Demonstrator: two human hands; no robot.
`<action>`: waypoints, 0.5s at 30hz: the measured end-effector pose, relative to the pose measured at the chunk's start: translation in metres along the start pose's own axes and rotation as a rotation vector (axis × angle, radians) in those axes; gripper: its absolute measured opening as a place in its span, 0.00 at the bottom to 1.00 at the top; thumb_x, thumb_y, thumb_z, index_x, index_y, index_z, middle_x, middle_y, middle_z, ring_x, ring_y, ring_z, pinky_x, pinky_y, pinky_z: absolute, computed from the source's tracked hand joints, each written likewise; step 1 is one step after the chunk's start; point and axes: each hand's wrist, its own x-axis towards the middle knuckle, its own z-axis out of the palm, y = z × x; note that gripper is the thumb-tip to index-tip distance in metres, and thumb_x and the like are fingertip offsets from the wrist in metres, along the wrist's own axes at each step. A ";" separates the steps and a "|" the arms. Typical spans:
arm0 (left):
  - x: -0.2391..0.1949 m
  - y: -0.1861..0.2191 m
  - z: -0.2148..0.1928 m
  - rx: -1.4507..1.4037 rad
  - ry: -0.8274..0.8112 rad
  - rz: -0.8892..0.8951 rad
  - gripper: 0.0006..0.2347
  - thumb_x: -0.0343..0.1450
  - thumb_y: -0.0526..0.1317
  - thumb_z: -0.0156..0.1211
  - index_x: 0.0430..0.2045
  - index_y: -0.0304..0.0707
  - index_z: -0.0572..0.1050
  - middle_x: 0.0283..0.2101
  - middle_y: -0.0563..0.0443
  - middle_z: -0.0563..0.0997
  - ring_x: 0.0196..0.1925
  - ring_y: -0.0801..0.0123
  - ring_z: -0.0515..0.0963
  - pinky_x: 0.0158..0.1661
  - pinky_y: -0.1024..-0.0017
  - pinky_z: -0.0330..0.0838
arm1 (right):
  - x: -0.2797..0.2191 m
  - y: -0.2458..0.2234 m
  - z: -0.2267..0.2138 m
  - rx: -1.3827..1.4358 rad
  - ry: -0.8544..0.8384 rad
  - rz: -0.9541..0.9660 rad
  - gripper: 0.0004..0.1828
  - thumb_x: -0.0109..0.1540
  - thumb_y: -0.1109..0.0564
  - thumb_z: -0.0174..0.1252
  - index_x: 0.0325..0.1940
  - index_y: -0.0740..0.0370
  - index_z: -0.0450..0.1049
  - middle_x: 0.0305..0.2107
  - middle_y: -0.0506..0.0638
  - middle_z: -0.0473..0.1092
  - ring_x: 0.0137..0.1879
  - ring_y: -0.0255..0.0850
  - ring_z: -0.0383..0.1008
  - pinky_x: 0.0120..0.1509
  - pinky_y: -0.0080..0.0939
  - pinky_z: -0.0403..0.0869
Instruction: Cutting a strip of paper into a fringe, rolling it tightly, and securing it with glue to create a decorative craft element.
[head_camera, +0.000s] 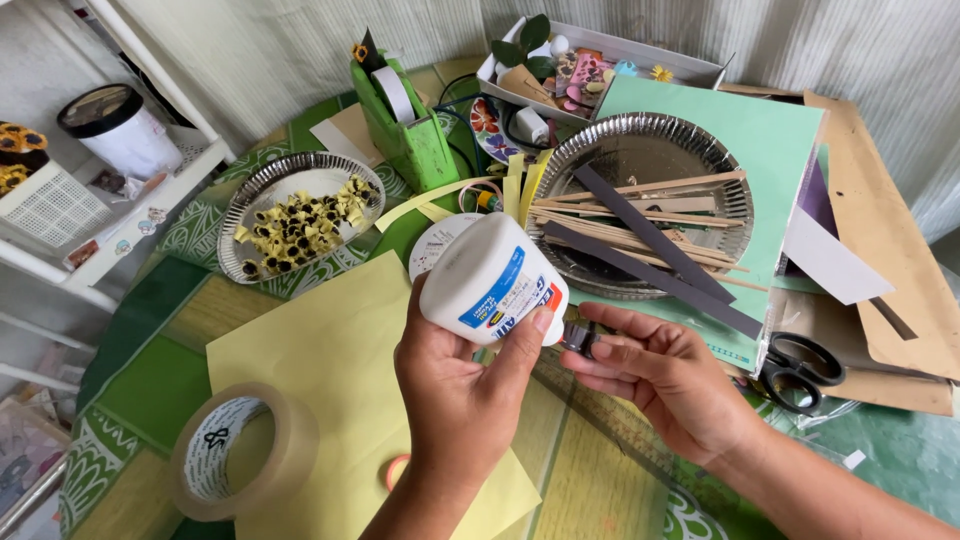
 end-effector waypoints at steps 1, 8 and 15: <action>0.000 0.001 0.000 0.000 0.000 0.000 0.20 0.65 0.32 0.70 0.51 0.31 0.73 0.45 0.45 0.84 0.45 0.65 0.86 0.45 0.70 0.86 | 0.000 0.000 0.000 0.000 0.000 0.000 0.31 0.59 0.71 0.56 0.68 0.73 0.73 0.40 0.68 0.78 0.50 0.60 0.81 0.57 0.51 0.78; 0.001 0.002 -0.002 0.034 0.000 0.015 0.21 0.65 0.33 0.70 0.52 0.31 0.73 0.47 0.43 0.84 0.46 0.63 0.87 0.45 0.69 0.88 | -0.006 -0.007 0.009 -0.003 0.036 0.024 0.31 0.59 0.73 0.54 0.69 0.74 0.72 0.44 0.72 0.78 0.49 0.60 0.79 0.57 0.52 0.77; 0.011 0.002 -0.012 0.013 0.073 0.076 0.19 0.65 0.30 0.70 0.49 0.28 0.71 0.46 0.38 0.84 0.50 0.56 0.87 0.49 0.64 0.87 | -0.002 0.000 0.000 0.005 -0.007 -0.016 0.32 0.58 0.72 0.55 0.69 0.73 0.72 0.41 0.68 0.78 0.50 0.60 0.81 0.58 0.51 0.78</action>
